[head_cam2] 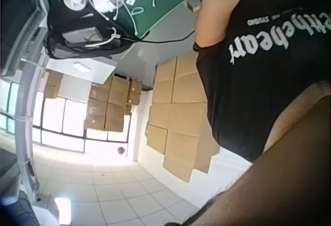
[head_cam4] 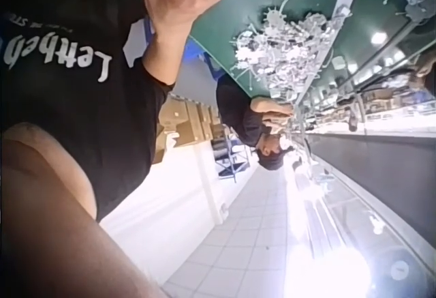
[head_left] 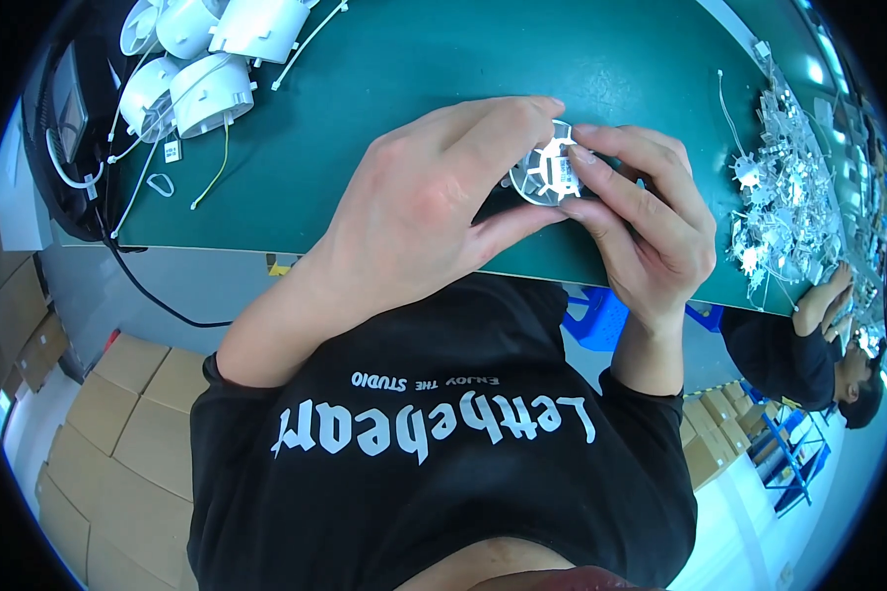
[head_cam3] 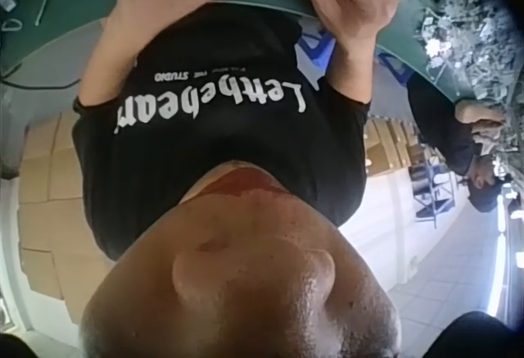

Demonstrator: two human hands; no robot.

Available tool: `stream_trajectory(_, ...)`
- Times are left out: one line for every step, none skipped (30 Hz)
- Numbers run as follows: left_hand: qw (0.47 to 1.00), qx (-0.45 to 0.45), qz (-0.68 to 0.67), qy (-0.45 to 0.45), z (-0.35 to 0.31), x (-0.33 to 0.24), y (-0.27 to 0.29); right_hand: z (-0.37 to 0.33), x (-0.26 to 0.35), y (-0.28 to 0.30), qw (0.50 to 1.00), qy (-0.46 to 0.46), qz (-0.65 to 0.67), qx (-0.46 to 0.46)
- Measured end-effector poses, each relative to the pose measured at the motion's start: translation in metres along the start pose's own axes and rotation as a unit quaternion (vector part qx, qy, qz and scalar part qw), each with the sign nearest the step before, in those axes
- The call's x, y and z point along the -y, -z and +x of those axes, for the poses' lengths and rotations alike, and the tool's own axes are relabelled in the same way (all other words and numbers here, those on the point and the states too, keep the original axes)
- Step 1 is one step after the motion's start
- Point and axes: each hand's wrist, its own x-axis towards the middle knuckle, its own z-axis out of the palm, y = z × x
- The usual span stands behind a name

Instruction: Assembling decorative lights by inserting star-shaped components into white plastic housings on a production line.

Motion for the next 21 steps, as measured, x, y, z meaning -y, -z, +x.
stream_trajectory(1.000, -0.003, 0.001, -0.004, 0.000, 0.001, 0.000, -0.001, 0.002, 0.000, 1.000, -0.001, -0.001, 0.001)
stream_trajectory(1.000, -0.005, 0.003, -0.006, 0.000, 0.001, -0.001, -0.002, 0.005, 0.000, 1.000, -0.009, 0.003, 0.004)
stream_trajectory(1.000, -0.004, 0.002, -0.004, 0.000, 0.001, 0.000, -0.003, 0.008, -0.001, 1.000, -0.016, 0.007, 0.007)
stream_trajectory(1.000, -0.002, 0.012, -0.015, 0.002, 0.000, 0.001, -0.004, 0.010, -0.002, 1.000, -0.024, 0.011, 0.010)
stream_trajectory(0.999, -0.001, 0.022, -0.027, 0.003, 0.000, 0.002, -0.005, 0.010, -0.003, 1.000, -0.025, 0.012, 0.011)
stream_trajectory(0.999, 0.000, 0.032, -0.038, 0.003, -0.001, 0.002, -0.007, 0.010, -0.004, 1.000, -0.015, 0.013, 0.008)
stream_trajectory(0.999, 0.001, 0.032, -0.038, 0.003, -0.001, 0.002, -0.007, 0.010, -0.005, 1.000, -0.004, 0.013, 0.005)
stream_trajectory(0.998, 0.001, 0.040, -0.041, 0.003, -0.001, 0.002, -0.007, 0.009, -0.005, 1.000, 0.007, 0.013, 0.001)
stream_trajectory(0.998, 0.001, 0.048, -0.044, 0.003, -0.001, 0.002, -0.006, 0.009, -0.004, 1.000, 0.007, 0.012, 0.001)
stream_trajectory(0.997, 0.001, 0.056, -0.048, 0.002, -0.001, 0.003, -0.003, 0.007, -0.003, 1.000, 0.002, 0.024, 0.009)
stream_trajectory(0.997, 0.002, 0.055, -0.049, 0.000, -0.003, 0.003, -0.002, 0.006, -0.001, 0.999, -0.003, 0.037, 0.017)
stream_trajectory(0.998, 0.002, 0.051, -0.039, -0.001, -0.003, 0.003, 0.000, 0.005, 0.000, 0.999, -0.006, 0.046, 0.024)
stream_trajectory(0.999, 0.001, 0.046, -0.029, -0.001, -0.004, 0.002, -0.002, 0.004, 0.001, 0.999, -0.006, 0.043, 0.021)
stream_trajectory(0.999, 0.002, 0.041, -0.019, -0.001, -0.004, 0.002, -0.005, 0.003, -0.001, 0.999, -0.029, 0.043, -0.005)
stream_trajectory(0.999, 0.003, 0.040, -0.023, 0.000, -0.003, 0.002, -0.009, 0.002, -0.002, 0.997, -0.052, 0.043, -0.032)
stream_trajectory(0.999, 0.003, 0.041, -0.024, 0.001, -0.002, 0.002, -0.011, 0.001, -0.002, 0.994, -0.076, 0.043, -0.059)
stream_trajectory(0.999, 0.004, 0.042, -0.024, 0.002, -0.002, 0.002, -0.013, 0.002, 0.000, 0.994, -0.077, 0.041, -0.063)
stream_trajectory(0.999, 0.005, 0.044, -0.024, 0.002, -0.002, 0.003, -0.016, 0.001, 0.003, 0.996, -0.078, 0.000, -0.043)
stream_trajectory(0.999, 0.008, 0.043, -0.027, 0.003, -0.002, 0.003, -0.019, 0.001, 0.007, 0.996, -0.080, -0.040, -0.023)
stream_trajectory(0.999, 0.009, 0.045, -0.025, 0.003, -0.002, 0.002, -0.021, 0.000, 0.010, 0.993, -0.081, -0.081, -0.003)
stream_trajectory(0.999, 0.010, 0.046, -0.023, 0.003, -0.001, 0.001, -0.023, -0.001, 0.011, 0.993, -0.082, -0.083, -0.007)
